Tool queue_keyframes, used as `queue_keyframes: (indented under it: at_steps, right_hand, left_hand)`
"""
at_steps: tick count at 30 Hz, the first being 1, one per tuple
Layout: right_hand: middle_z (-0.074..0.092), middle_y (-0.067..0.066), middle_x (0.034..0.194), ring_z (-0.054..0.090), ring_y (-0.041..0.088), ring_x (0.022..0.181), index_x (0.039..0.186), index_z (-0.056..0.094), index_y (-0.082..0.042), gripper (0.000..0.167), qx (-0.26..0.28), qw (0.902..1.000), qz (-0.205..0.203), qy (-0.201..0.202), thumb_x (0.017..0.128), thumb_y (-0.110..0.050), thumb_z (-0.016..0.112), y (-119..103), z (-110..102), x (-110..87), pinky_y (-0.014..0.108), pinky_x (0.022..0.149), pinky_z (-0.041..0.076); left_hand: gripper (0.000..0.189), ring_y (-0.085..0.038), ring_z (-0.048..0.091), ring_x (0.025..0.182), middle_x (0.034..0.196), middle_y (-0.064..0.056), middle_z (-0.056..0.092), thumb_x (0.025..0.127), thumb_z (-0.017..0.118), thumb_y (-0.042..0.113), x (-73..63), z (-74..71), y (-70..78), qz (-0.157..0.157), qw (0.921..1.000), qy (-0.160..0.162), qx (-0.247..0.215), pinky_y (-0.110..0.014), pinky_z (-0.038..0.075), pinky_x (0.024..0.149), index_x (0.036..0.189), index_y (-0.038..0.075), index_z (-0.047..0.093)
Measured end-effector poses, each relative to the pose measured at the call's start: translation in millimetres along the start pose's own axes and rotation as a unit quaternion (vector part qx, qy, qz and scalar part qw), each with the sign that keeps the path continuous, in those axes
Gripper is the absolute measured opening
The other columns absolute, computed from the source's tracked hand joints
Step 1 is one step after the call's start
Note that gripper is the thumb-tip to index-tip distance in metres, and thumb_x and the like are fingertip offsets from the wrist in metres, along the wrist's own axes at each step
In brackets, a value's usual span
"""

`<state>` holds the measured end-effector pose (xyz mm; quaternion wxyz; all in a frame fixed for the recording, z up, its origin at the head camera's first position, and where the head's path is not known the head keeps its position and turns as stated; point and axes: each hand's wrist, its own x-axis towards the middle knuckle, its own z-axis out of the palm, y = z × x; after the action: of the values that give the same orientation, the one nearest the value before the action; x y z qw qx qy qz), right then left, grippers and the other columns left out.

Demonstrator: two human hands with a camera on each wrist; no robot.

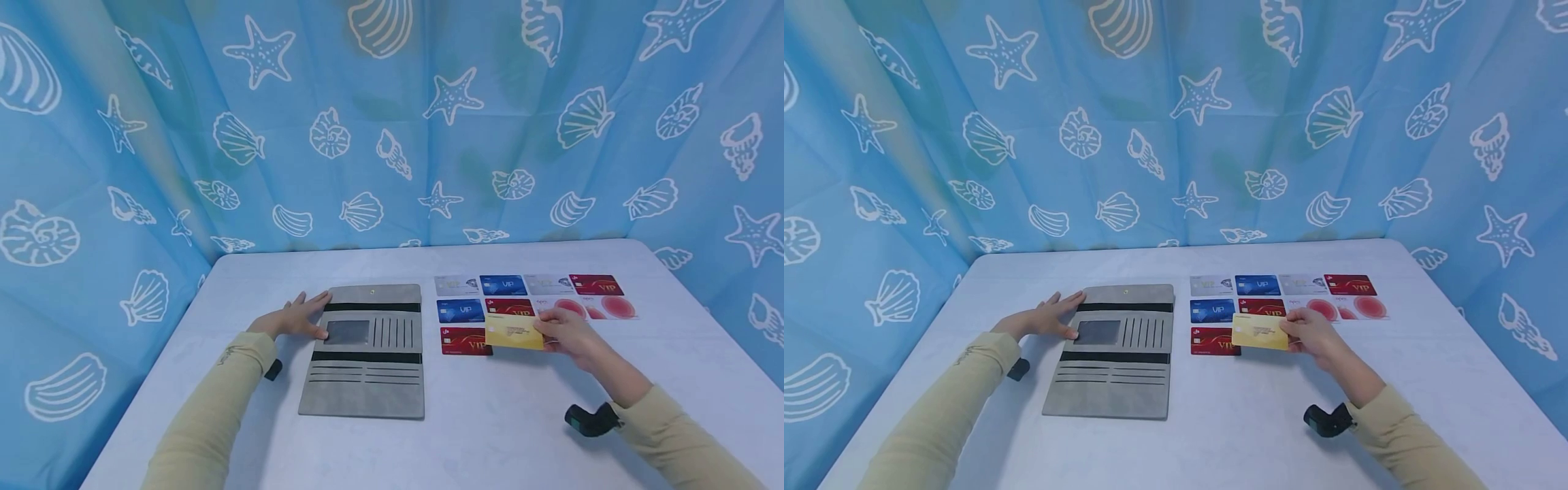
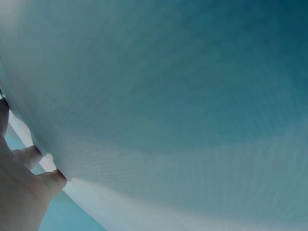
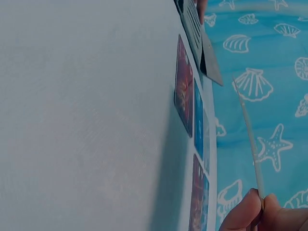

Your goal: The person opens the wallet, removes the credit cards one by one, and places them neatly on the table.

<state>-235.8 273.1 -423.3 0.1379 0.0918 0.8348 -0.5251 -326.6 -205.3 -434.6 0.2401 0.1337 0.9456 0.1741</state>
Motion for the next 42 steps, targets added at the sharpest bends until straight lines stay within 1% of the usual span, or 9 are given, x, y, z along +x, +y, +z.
queue_keyframes:
  at_steps: [7, 11, 14, 20, 24, 27, 31, 36, 42]
  right_hand:
    - [0.044, 0.026, 0.115, 0.052, 0.020, 0.082, 0.113, 0.041, 0.007, 0.036, 0.001, 1.0000, 0.006, 0.003, 0.094, -0.021, 0.051, 9.4, -7.3, 3.8, 0.022, 0.069, 0.053]
    - [0.045, 0.024, 0.112, 0.052, 0.020, 0.080, 0.112, 0.041, 0.007, 0.034, 0.007, 0.9999, 0.015, 0.002, 0.094, -0.020, 0.051, 12.7, -9.8, 5.5, 0.022, 0.068, 0.052]
    - [0.047, 0.021, 0.107, 0.051, 0.019, 0.077, 0.111, 0.040, 0.007, 0.033, 0.009, 0.9997, 0.021, 0.000, 0.094, -0.019, 0.050, 15.0, -10.5, 6.5, 0.021, 0.067, 0.052]
    - [0.049, 0.016, 0.100, 0.051, 0.017, 0.072, 0.109, 0.041, 0.008, 0.031, 0.007, 0.9998, 0.019, 0.000, 0.094, -0.017, 0.051, 19.8, -11.3, 8.4, 0.021, 0.064, 0.051]
    - [0.048, 0.016, 0.099, 0.052, 0.017, 0.072, 0.110, 0.041, 0.007, 0.031, 0.000, 0.9996, 0.027, 0.003, 0.094, -0.017, 0.051, 23.0, -12.1, 11.1, 0.021, 0.064, 0.051]
    - [0.048, 0.018, 0.100, 0.052, 0.018, 0.073, 0.110, 0.041, 0.007, 0.030, -0.004, 0.9994, 0.035, 0.006, 0.094, -0.017, 0.051, 24.5, -12.4, 12.5, 0.021, 0.065, 0.051]
    - [0.049, 0.019, 0.101, 0.052, 0.019, 0.074, 0.110, 0.042, 0.007, 0.031, -0.008, 0.9993, 0.035, 0.006, 0.093, -0.017, 0.052, 25.6, -12.3, 13.3, 0.022, 0.064, 0.051]
    - [0.050, 0.019, 0.099, 0.052, 0.019, 0.072, 0.109, 0.042, 0.008, 0.031, -0.020, 0.9993, 0.032, 0.008, 0.093, -0.016, 0.052, 25.0, -10.9, 13.3, 0.022, 0.063, 0.051]
    - [0.050, 0.022, 0.097, 0.053, 0.019, 0.070, 0.106, 0.042, 0.008, 0.028, -0.044, 0.9981, 0.037, 0.022, 0.092, -0.014, 0.053, 22.4, -6.7, 14.0, 0.022, 0.061, 0.051]
  left_hand:
    - [0.094, -0.041, -0.011, 0.137, 0.154, -0.011, 0.006, 0.078, 0.068, 0.043, -0.5, -0.4, 0.1, 0.007, 1.0000, 0.001, -0.004, -0.060, -0.007, 0.107, 0.148, 0.015, 0.011]
    - [0.094, -0.041, -0.011, 0.137, 0.154, -0.011, 0.006, 0.078, 0.068, 0.043, -0.2, -0.1, -0.4, 0.008, 1.0000, 0.001, -0.004, -0.060, -0.007, 0.107, 0.148, 0.015, 0.011]
    - [0.094, -0.041, -0.011, 0.137, 0.154, -0.011, 0.006, 0.078, 0.068, 0.043, 0.2, 0.1, -0.7, 0.007, 1.0000, 0.001, -0.006, -0.061, -0.007, 0.107, 0.148, 0.015, 0.011]
    - [0.094, -0.040, -0.012, 0.138, 0.154, -0.010, 0.005, 0.078, 0.068, 0.043, 0.1, 0.2, -0.5, 0.001, 1.0000, 0.002, -0.006, -0.060, -0.007, 0.107, 0.148, 0.016, 0.011]
    - [0.095, -0.039, -0.012, 0.138, 0.154, -0.009, 0.005, 0.077, 0.068, 0.044, -0.1, 0.6, -0.4, -0.001, 1.0000, 0.000, -0.004, -0.059, -0.008, 0.107, 0.148, 0.017, 0.010]
    - [0.095, -0.040, -0.012, 0.138, 0.154, -0.010, 0.005, 0.078, 0.068, 0.044, -0.4, 0.3, -0.1, 0.005, 1.0000, -0.003, -0.006, -0.060, -0.008, 0.107, 0.148, 0.016, 0.010]
    - [0.095, -0.040, -0.013, 0.137, 0.154, -0.010, 0.004, 0.078, 0.068, 0.044, -1.0, -0.1, -0.2, 0.007, 0.9999, -0.005, -0.007, -0.059, -0.008, 0.107, 0.148, 0.015, 0.010]
    - [0.095, -0.039, -0.013, 0.138, 0.154, -0.009, 0.005, 0.078, 0.068, 0.044, -0.9, 0.2, -0.8, 0.003, 0.9999, -0.004, -0.009, -0.059, -0.008, 0.107, 0.148, 0.016, 0.010]
    - [0.095, -0.040, -0.012, 0.137, 0.154, -0.009, 0.005, 0.078, 0.068, 0.044, -0.6, 0.0, -0.2, 0.001, 0.9999, 0.001, -0.011, -0.059, -0.008, 0.107, 0.148, 0.016, 0.011]
